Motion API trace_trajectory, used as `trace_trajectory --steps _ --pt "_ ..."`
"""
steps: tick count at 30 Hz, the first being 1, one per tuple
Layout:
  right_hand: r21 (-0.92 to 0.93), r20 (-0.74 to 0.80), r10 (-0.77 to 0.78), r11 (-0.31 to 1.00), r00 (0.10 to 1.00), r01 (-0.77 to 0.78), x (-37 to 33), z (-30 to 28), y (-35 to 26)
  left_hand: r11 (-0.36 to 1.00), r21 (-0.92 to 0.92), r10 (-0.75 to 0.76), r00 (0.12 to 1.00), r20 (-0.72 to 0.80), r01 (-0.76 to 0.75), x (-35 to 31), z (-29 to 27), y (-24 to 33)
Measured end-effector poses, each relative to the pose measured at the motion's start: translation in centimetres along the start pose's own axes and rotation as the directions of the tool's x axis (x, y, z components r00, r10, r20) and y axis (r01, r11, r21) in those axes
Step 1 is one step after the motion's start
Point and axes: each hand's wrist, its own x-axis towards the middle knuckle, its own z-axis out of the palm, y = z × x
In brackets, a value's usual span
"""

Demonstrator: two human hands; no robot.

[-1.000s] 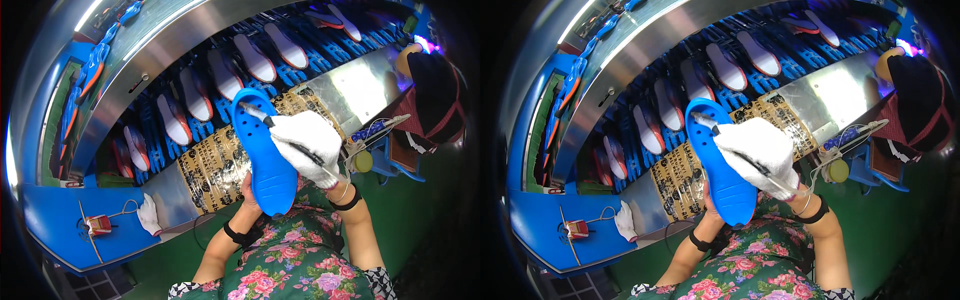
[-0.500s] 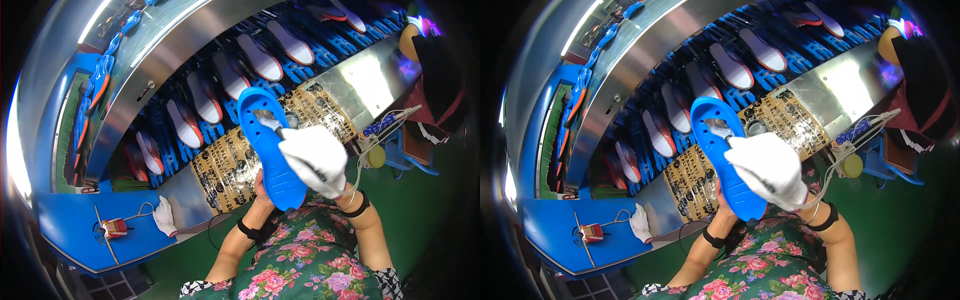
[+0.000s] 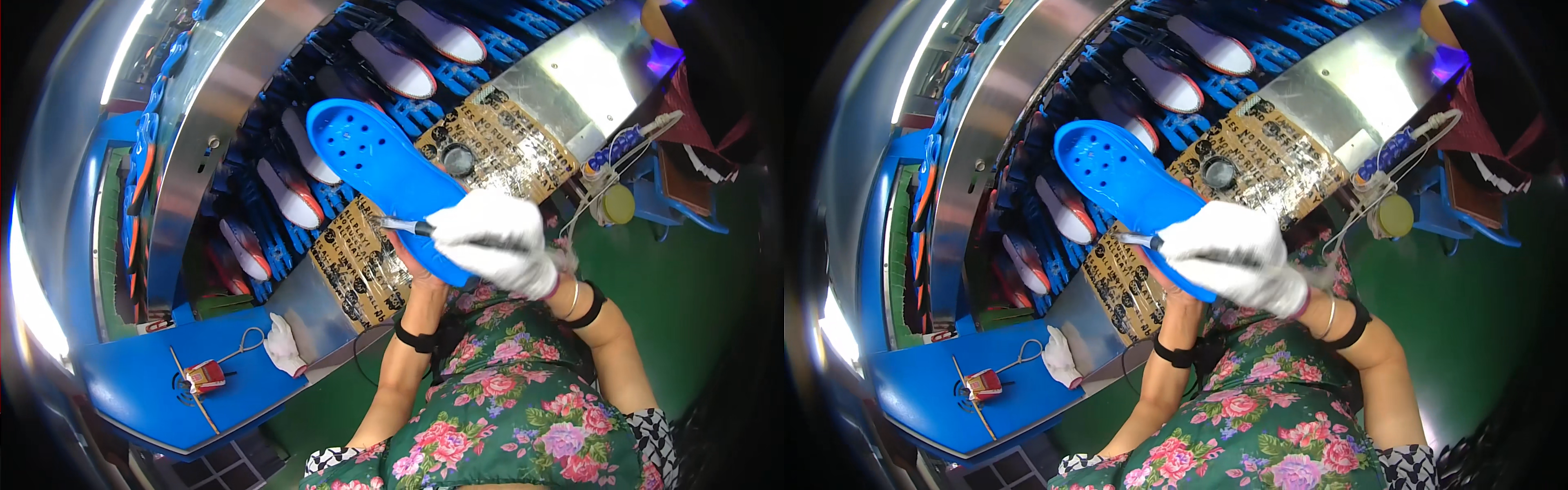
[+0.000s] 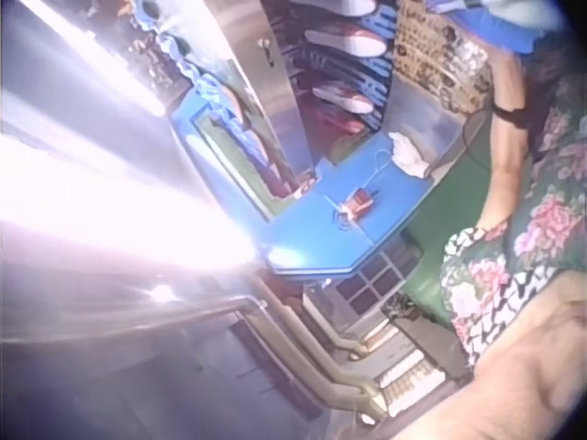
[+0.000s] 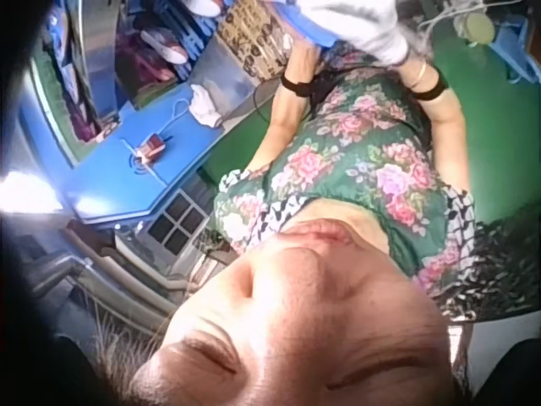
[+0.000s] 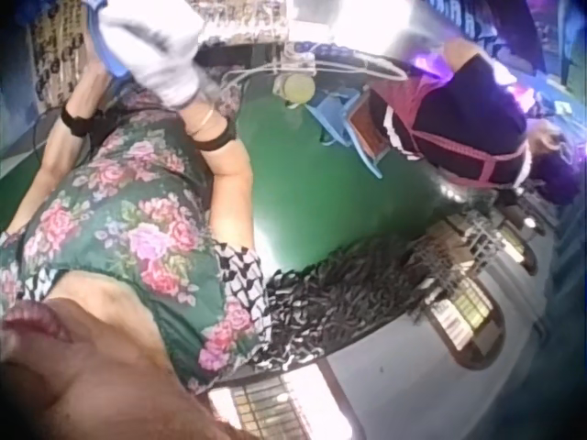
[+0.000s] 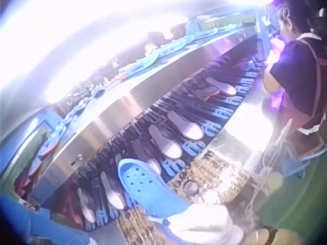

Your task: Applying a liquid substance with a brush to the edges of blue and white shoe soles on a production line.

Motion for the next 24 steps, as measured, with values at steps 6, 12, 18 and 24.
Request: trace_trajectory --steps 6,12,18,24 --pt "-0.24 0.021 -0.136 0.961 0.99 0.138 -1.4 0.3 0.5 0.983 -0.145 -0.099 0.988 0.116 0.116 1.7 1.9 -0.2" --pt "-0.077 0.006 -0.016 0.997 1.0 0.016 -1.3 -1.6 1.0 0.986 -0.168 -0.002 1.0 -0.028 -0.003 2.4 2.8 -0.2" --pt "-0.004 0.243 -0.112 0.993 0.963 0.117 -2.0 -1.6 0.3 0.959 -0.177 -0.126 0.896 0.426 0.219 3.2 1.3 0.4" --pt "-0.191 0.254 -0.154 0.96 0.955 0.205 -2.9 -1.7 0.2 0.951 -0.229 -0.174 0.973 0.151 0.206 2.6 3.0 1.1"
